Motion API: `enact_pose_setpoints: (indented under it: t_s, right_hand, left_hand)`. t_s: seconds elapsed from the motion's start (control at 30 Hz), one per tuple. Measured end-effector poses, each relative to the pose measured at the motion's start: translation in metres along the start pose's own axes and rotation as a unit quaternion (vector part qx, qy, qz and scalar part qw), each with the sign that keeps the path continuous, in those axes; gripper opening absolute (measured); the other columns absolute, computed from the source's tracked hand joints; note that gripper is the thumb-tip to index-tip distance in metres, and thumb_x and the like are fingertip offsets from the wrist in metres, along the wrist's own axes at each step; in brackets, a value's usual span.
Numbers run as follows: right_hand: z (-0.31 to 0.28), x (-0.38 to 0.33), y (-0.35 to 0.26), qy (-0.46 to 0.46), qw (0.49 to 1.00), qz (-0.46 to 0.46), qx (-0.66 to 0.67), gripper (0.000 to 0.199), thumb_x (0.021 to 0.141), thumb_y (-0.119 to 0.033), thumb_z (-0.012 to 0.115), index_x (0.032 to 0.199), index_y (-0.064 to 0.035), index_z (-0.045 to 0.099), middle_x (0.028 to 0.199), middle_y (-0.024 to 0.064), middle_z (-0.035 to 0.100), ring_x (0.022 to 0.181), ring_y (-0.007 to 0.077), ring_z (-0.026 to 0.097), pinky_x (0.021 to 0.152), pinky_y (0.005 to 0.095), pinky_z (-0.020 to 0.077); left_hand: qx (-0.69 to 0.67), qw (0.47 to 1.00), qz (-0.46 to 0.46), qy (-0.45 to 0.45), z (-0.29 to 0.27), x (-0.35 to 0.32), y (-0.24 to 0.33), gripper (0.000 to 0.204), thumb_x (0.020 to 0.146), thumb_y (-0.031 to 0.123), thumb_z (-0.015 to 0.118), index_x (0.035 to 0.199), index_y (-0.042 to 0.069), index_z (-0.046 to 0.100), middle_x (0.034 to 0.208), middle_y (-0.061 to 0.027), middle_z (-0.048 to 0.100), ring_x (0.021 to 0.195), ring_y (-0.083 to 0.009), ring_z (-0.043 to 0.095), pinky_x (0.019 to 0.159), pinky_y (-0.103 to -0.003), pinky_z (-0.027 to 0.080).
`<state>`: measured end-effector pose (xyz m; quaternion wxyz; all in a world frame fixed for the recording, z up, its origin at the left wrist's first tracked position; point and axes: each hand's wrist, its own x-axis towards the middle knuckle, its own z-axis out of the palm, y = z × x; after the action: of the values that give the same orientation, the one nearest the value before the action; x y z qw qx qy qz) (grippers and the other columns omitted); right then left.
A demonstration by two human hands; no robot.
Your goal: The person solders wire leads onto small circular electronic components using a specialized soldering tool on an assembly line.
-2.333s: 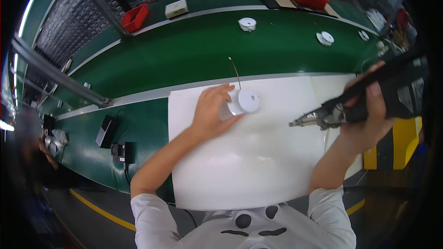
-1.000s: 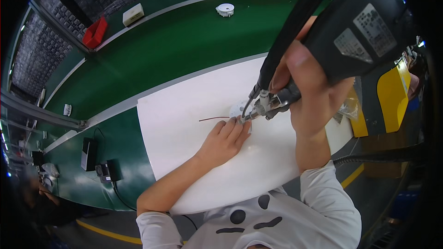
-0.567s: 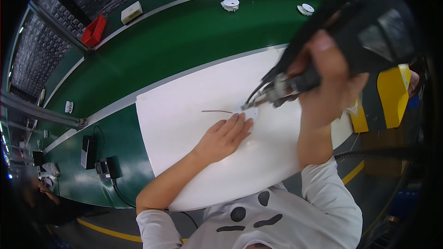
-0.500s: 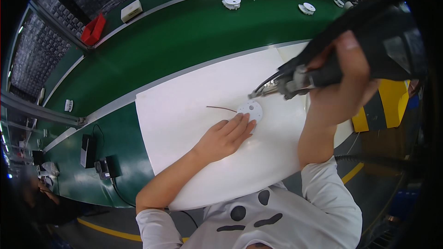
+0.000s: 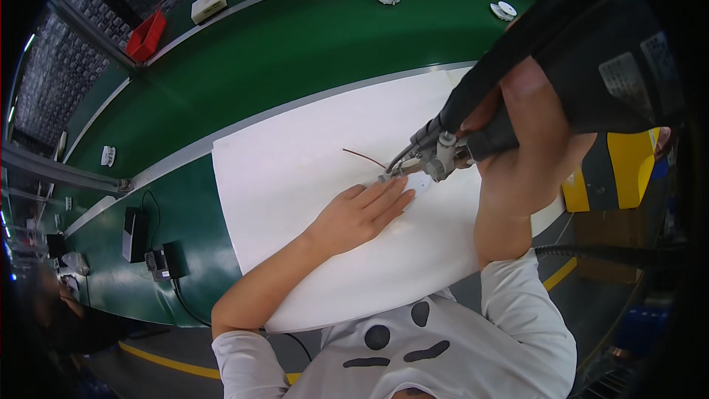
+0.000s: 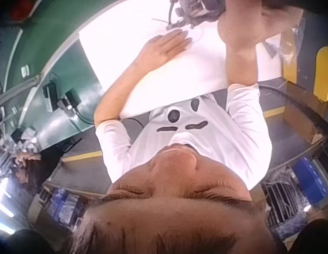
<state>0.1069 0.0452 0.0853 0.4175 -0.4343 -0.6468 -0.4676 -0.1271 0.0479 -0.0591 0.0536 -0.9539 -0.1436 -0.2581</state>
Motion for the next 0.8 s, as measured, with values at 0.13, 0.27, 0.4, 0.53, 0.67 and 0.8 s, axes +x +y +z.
enact_pose_setpoints:
  t_s: [0.13,0.27,0.4,0.53,0.67,0.8]
  right_hand:
    - [0.016,-0.004,0.019,0.056,0.991,-0.016,0.124,0.039,0.081,0.008,0.074,0.119,-0.0011,0.07,0.119,0.0174,0.061,0.081,0.024,0.071,0.069,0.0262,0.0606]
    - [-0.009,0.031,-0.042,-0.054,0.986,0.137,0.076,0.042,0.077,0.006,0.078,0.118,-0.0018,0.07,0.12,0.0184,0.061,0.08,0.0235,0.071,0.068,0.0266,0.0597]
    - [-0.016,0.011,-0.008,-0.063,0.997,0.033,0.027,0.045,0.074,0.006,0.079,0.118,-0.0028,0.071,0.117,0.0178,0.064,0.078,0.0218,0.07,0.065,0.0244,0.0572]
    - [0.0,0.007,0.006,-0.021,0.999,-0.038,0.026,0.045,0.073,0.004,0.08,0.117,-0.0039,0.071,0.113,0.0161,0.068,0.073,0.0203,0.068,0.06,0.0231,0.0541]
    - [0.013,0.035,-0.038,0.053,0.839,0.261,0.475,0.029,0.082,-0.006,0.075,0.11,-0.0003,0.069,0.097,0.0113,0.071,0.059,0.017,0.065,0.051,0.0238,0.0497]
    - [0.016,0.045,-0.043,0.06,0.748,0.334,0.571,0.021,0.088,-0.012,0.068,0.099,0.0047,0.063,0.07,0.0069,0.064,0.05,0.0118,0.059,0.046,0.0241,0.0472]
  left_hand:
    - [-0.002,1.0,0.008,-0.012,0.001,0.002,0.001,0.047,0.084,0.008,0.064,0.13,0.005,0.064,0.136,-0.0119,0.06,0.104,-0.017,0.062,0.073,-0.027,0.053]
    - [-0.005,1.0,-0.006,0.004,0.004,-0.001,0.001,0.043,0.085,0.012,0.068,0.128,0.007,0.066,0.13,-0.0089,0.063,0.106,-0.0179,0.061,0.073,-0.028,0.054]
    - [-0.007,1.0,0.004,0.012,0.004,0.002,0.001,0.047,0.083,0.008,0.064,0.13,0.005,0.064,0.135,-0.0113,0.06,0.099,-0.0155,0.06,0.072,-0.027,0.053]
    - [-0.007,1.0,0.003,0.001,0.002,0.006,0.002,0.046,0.084,0.007,0.063,0.13,0.005,0.064,0.136,-0.0115,0.06,0.104,-0.0162,0.061,0.073,-0.027,0.053]
    - [-0.013,1.0,0.005,-0.004,0.0,0.005,0.004,0.045,0.085,0.007,0.062,0.13,0.004,0.064,0.137,-0.0126,0.06,0.117,-0.0184,0.061,0.075,-0.028,0.053]
    - [-0.027,1.0,0.006,-0.007,0.0,0.005,0.001,0.045,0.085,0.007,0.062,0.13,0.004,0.063,0.137,-0.0133,0.06,0.123,-0.0201,0.06,0.076,-0.027,0.052]
